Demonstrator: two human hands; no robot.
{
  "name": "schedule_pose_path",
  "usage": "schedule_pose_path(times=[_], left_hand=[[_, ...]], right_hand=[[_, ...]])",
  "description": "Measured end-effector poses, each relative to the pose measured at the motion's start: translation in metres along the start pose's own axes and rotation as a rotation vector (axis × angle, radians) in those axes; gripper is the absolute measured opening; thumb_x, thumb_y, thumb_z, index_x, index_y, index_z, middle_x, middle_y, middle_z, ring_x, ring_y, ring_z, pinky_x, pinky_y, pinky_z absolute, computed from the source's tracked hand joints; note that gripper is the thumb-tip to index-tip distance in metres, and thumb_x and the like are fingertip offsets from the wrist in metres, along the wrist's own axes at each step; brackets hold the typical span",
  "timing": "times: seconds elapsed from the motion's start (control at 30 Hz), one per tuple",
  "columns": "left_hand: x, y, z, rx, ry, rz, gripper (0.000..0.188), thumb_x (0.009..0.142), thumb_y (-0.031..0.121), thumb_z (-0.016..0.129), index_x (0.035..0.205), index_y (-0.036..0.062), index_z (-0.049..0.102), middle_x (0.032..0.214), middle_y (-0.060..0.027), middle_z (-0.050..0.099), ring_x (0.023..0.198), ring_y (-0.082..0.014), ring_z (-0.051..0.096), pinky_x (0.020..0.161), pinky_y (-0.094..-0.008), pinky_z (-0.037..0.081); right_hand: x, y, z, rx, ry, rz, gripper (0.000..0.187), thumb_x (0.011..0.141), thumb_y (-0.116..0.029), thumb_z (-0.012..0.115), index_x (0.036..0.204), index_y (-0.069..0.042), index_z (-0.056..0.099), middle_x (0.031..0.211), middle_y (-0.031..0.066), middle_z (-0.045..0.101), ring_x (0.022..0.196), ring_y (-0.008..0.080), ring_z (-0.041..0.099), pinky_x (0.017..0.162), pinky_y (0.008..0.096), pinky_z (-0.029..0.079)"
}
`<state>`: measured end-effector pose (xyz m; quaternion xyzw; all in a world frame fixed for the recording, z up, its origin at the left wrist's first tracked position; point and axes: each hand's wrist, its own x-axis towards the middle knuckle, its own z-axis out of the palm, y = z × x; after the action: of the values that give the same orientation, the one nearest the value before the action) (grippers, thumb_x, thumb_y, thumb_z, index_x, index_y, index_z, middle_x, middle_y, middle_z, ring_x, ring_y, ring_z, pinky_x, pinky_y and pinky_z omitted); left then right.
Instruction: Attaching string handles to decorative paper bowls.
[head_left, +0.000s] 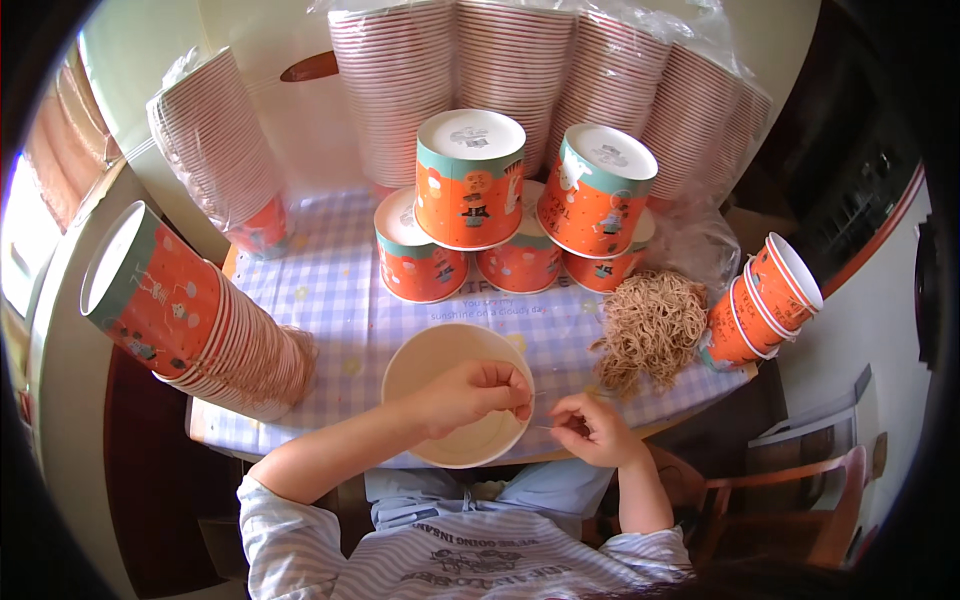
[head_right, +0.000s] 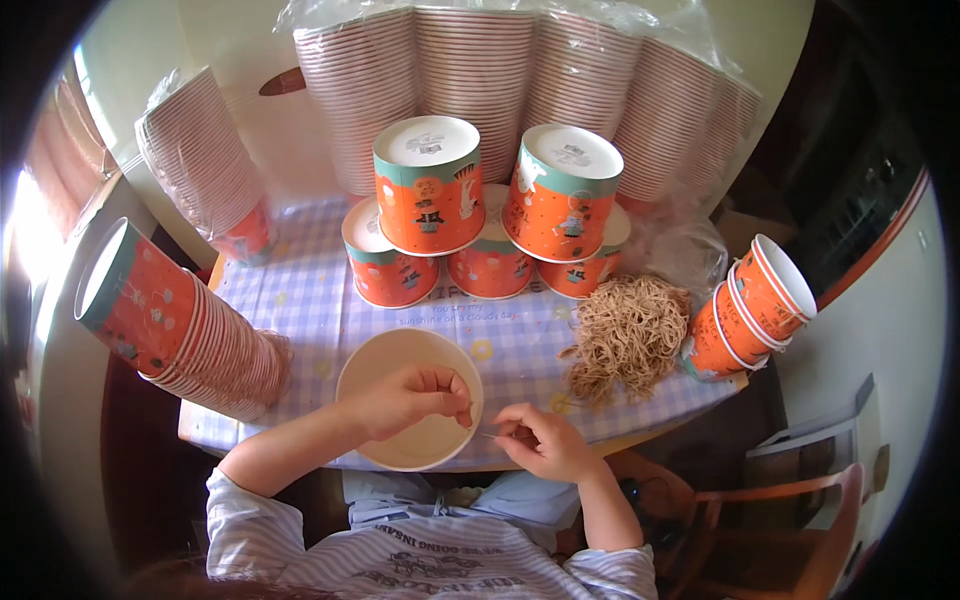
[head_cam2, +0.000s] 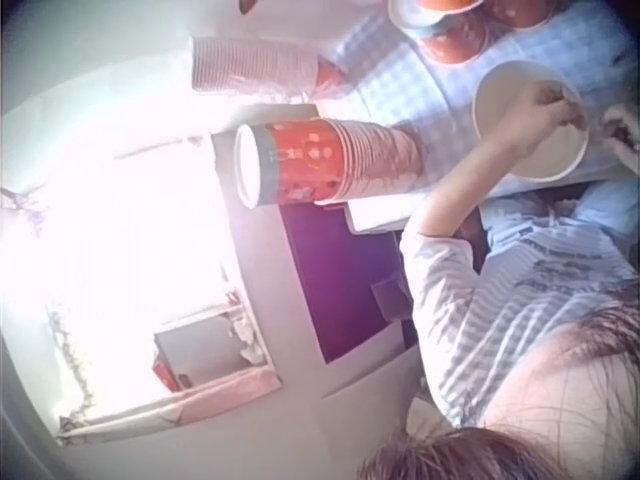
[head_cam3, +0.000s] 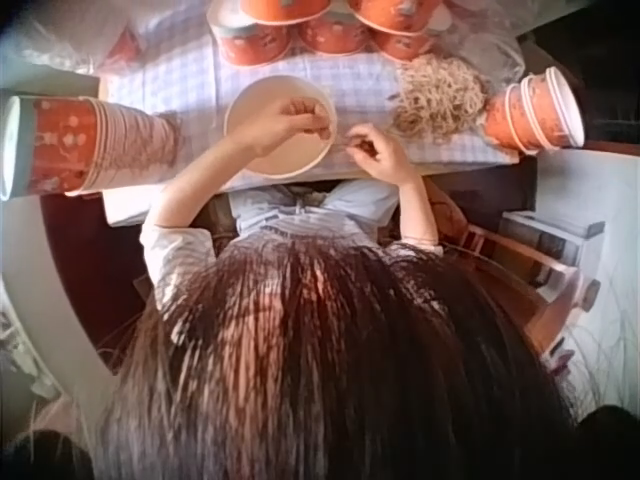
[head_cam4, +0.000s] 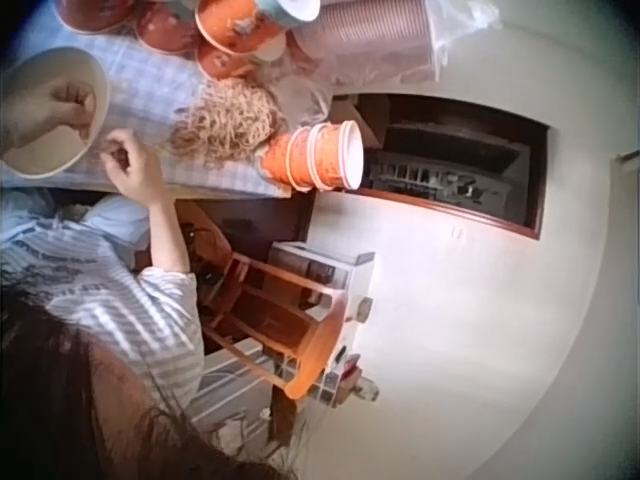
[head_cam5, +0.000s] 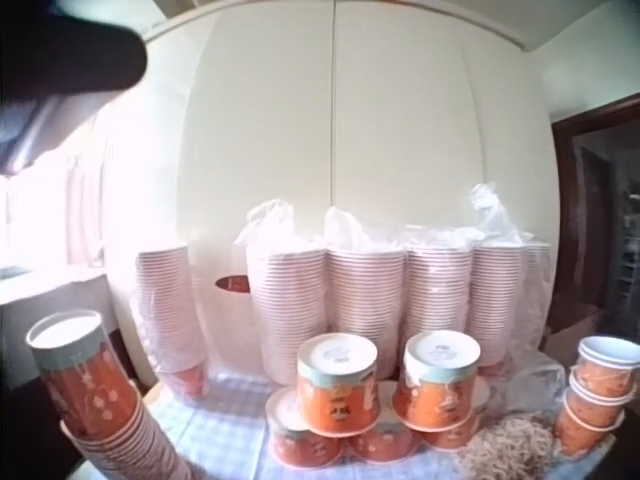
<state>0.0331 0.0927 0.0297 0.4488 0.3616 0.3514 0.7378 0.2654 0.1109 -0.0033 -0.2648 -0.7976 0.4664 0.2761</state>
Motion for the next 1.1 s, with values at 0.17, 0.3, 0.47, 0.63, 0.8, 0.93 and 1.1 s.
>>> schedule_pose_path(times=[0.17,0.3,0.47,0.63,0.8,0.93,1.1], left_hand=[[0.009,-0.004,0.007,0.187,-0.020,-0.035,0.016,0.080,0.006,0.059,0.094,-0.0014,0.058,0.086,-0.0039,0.061,0.080,-0.0102,0.056,0.074,-0.0237,0.045],[0.012,-0.002,0.010,0.302,-0.045,0.024,0.020,0.079,0.006,0.062,0.096,-0.0018,0.059,0.084,-0.0030,0.061,0.080,-0.0087,0.055,0.072,-0.0233,0.045],[0.012,0.001,0.015,0.538,-0.079,0.044,0.017,0.078,0.008,0.064,0.093,-0.0002,0.060,0.082,0.0003,0.060,0.072,-0.0062,0.052,0.067,-0.0223,0.045],[0.012,-0.001,0.013,0.531,-0.056,0.070,0.014,0.080,0.007,0.062,0.091,-0.0006,0.059,0.080,0.0000,0.059,0.071,-0.0061,0.052,0.066,-0.0216,0.045],[0.012,-0.009,0.002,0.296,-0.051,0.046,0.010,0.081,0.005,0.061,0.090,-0.0001,0.059,0.080,-0.0010,0.059,0.074,-0.0066,0.053,0.068,-0.0210,0.045],[0.013,-0.010,0.003,0.163,-0.082,0.045,0.009,0.081,0.005,0.060,0.088,0.0011,0.059,0.082,-0.0010,0.059,0.076,-0.0064,0.053,0.069,-0.0209,0.045],[0.013,-0.010,0.000,0.271,-0.089,0.053,0.008,0.082,0.008,0.060,0.089,0.0039,0.059,0.083,0.0006,0.059,0.075,-0.0060,0.052,0.068,-0.0209,0.043]], right_hand=[[0.002,-0.012,-0.011,0.171,0.020,-0.049,0.018,0.080,-0.002,0.058,0.097,-0.005,0.053,0.076,0.0004,0.059,0.064,0.0051,0.054,0.055,0.0207,0.043],[0.011,-0.022,-0.021,0.146,-0.031,-0.023,0.014,0.081,-0.002,0.057,0.094,-0.004,0.054,0.079,0.0021,0.059,0.069,0.0078,0.055,0.061,0.0217,0.044],[0.026,-0.024,-0.018,0.142,0.011,-0.189,0.012,0.076,0.006,0.051,0.084,-0.001,0.056,0.083,0.0073,0.058,0.075,0.0134,0.057,0.064,0.0241,0.045],[0.026,-0.024,-0.016,-0.112,0.040,-0.240,0.017,0.074,0.004,0.053,0.088,-0.003,0.058,0.088,0.0063,0.056,0.075,0.0190,0.058,0.067,0.0277,0.046],[0.020,-0.030,-0.003,-0.276,0.139,-0.167,0.019,0.072,0.000,0.059,0.090,-0.004,0.060,0.095,0.0063,0.055,0.080,0.0219,0.058,0.067,0.0321,0.048],[0.019,-0.029,0.003,-0.447,0.236,-0.271,0.022,0.070,-0.009,0.067,0.090,-0.004,0.060,0.097,0.0056,0.054,0.081,0.0225,0.057,0.068,0.0327,0.047],[0.019,-0.015,0.005,-0.471,0.200,-0.288,0.020,0.069,-0.011,0.069,0.087,-0.005,0.061,0.092,0.0040,0.056,0.079,0.0226,0.056,0.068,0.0320,0.046]])
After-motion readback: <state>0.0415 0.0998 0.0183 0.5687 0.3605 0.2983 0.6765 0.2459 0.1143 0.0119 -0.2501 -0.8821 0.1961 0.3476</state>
